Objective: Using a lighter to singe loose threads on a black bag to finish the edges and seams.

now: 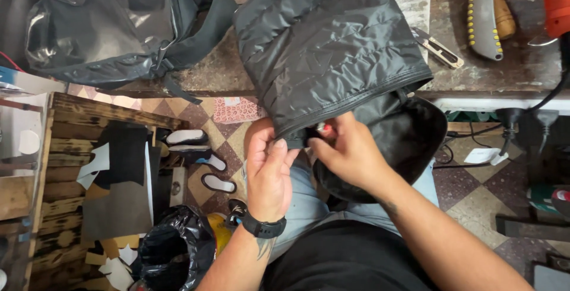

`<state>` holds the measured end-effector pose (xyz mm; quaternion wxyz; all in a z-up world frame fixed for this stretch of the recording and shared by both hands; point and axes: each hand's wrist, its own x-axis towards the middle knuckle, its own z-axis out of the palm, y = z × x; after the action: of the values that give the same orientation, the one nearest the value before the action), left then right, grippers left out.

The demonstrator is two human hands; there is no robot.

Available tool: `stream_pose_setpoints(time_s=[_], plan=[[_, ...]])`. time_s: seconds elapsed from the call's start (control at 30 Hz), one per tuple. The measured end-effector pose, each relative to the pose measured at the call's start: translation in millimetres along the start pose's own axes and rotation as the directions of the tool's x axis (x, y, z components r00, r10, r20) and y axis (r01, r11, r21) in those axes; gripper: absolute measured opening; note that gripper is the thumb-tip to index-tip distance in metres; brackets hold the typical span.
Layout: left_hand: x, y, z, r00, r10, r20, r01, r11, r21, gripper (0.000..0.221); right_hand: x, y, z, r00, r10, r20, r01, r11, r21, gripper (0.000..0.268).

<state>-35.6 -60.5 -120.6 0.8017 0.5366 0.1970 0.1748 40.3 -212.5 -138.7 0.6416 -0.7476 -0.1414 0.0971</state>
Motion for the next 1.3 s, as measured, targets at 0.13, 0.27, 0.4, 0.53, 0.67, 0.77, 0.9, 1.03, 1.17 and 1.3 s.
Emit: stream_pose_setpoints(time_s=[0.13,0.27,0.4,0.53,0.67,0.77,0.9,1.03,1.17,1.3], plan=[[-1.3,5.3,5.0,0.999,0.022,-0.045,-0.02,0.998,0.061,0.025,8.3,-0.9,20.5,0.997,-0.028,-0.068,0.019,0.992,-0.126,0.034],[5.6,-0.3,-0.5,0.995,0.016,-0.097,-0.004,0.993,0.118,0.025,7.1,2.9,19.6,0.989,-0.049,-0.137,0.029,0.989,-0.143,0.033],[6.7,-6.1,-1.1,0.989,-0.014,-0.146,0.025,0.997,0.078,0.025,-10.3,2.4,4.2,0.981,-0.03,-0.19,0.018,0.998,-0.064,0.029],[8.6,-6.4,2.2,0.982,-0.025,-0.187,0.038,0.997,0.069,0.025,-30.6,-20.0,-10.0,0.986,-0.034,0.162,0.031,0.999,0.024,0.041],[11.9,-14.1,-10.8,0.987,-0.019,-0.157,0.028,0.998,0.056,0.027,-35.2,-22.5,-36.2,0.969,0.154,0.193,-0.124,0.98,-0.158,0.055],[11.5,-12.5,-9.1,0.991,-0.013,-0.132,0.021,0.998,0.057,0.027,-32.4,-15.5,-39.8,0.997,0.054,0.055,-0.042,0.979,-0.2,0.038],[14.0,-16.6,-13.5,0.994,-0.001,-0.113,0.01,0.996,0.087,0.028,-29.5,-21.9,-24.2,0.998,-0.053,0.037,0.051,0.998,0.038,0.03],[8.7,-5.0,-0.6,0.992,0.025,-0.121,-0.009,0.991,0.135,0.031,-19.2,-10.2,-7.6,1.0,-0.017,0.017,0.015,0.997,0.074,0.017],[6.1,2.2,5.6,0.994,0.029,-0.11,-0.013,0.989,0.149,0.032,-17.9,-18.9,-0.5,0.997,0.077,0.021,-0.078,0.992,0.098,0.026],[5.7,6.1,11.4,0.993,0.038,-0.112,-0.02,0.987,0.159,0.034,-15.8,-21.5,3.3,0.993,0.113,0.036,-0.116,0.985,0.127,0.029]])
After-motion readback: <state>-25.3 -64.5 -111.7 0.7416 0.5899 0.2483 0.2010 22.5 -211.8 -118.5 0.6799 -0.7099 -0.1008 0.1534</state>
